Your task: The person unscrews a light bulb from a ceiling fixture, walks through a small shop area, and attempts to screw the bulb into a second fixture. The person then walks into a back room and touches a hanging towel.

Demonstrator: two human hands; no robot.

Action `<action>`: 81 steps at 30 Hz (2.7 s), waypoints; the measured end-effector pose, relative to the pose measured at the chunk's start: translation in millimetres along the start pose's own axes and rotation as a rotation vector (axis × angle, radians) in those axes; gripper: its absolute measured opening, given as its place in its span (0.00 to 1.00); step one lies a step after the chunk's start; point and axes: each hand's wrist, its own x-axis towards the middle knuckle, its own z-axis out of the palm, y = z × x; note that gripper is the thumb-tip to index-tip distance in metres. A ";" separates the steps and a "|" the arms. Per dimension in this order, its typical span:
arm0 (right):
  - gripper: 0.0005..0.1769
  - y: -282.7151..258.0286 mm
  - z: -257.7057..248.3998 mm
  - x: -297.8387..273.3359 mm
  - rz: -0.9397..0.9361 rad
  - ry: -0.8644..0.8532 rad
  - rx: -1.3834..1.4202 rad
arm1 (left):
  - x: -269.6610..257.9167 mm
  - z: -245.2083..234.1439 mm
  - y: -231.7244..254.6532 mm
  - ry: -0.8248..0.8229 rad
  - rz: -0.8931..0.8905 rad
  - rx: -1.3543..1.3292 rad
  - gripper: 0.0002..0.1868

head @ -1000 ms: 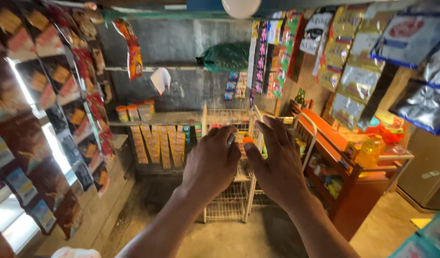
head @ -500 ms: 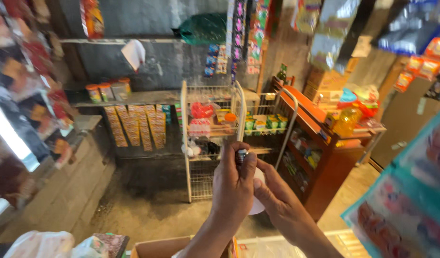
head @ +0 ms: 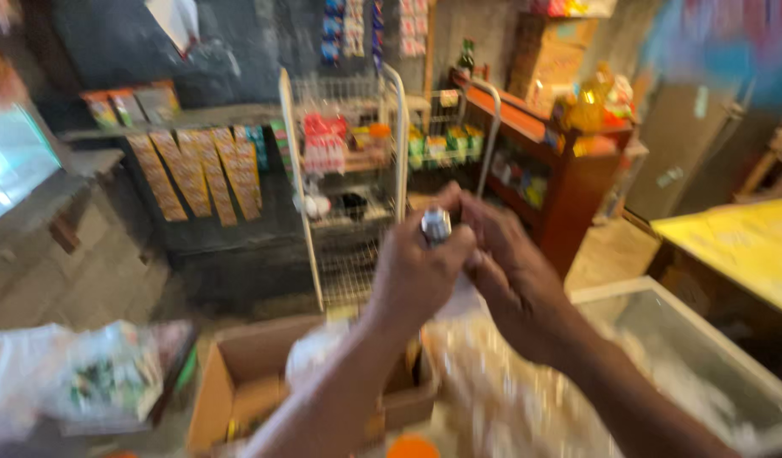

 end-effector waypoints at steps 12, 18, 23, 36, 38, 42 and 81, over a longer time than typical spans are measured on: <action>0.33 -140.9 35.2 -207.5 0.078 0.039 -0.706 | -263.7 -18.1 67.5 -0.203 0.137 0.988 0.48; 0.33 -168.5 6.6 -268.2 0.122 0.077 -0.832 | -307.5 24.6 78.8 -0.244 0.387 0.957 0.47; 0.32 -159.8 -20.9 -306.8 0.268 0.085 -0.854 | -319.3 68.6 75.5 -0.400 0.234 0.937 0.49; 0.35 -39.7 -251.3 -414.5 0.549 0.038 -1.108 | -255.3 348.9 28.0 -0.517 0.319 0.825 0.47; 0.35 -25.5 -292.6 -430.3 0.584 0.042 -1.133 | -247.8 401.1 22.2 -0.589 0.311 0.813 0.46; 0.36 -3.2 -357.6 -459.9 0.668 0.067 -1.165 | -231.6 485.8 12.5 -0.629 0.383 0.754 0.46; 0.37 544.4 -1056.6 -644.0 1.031 0.321 -1.278 | 111.6 1390.5 -173.3 -0.989 0.551 0.629 0.48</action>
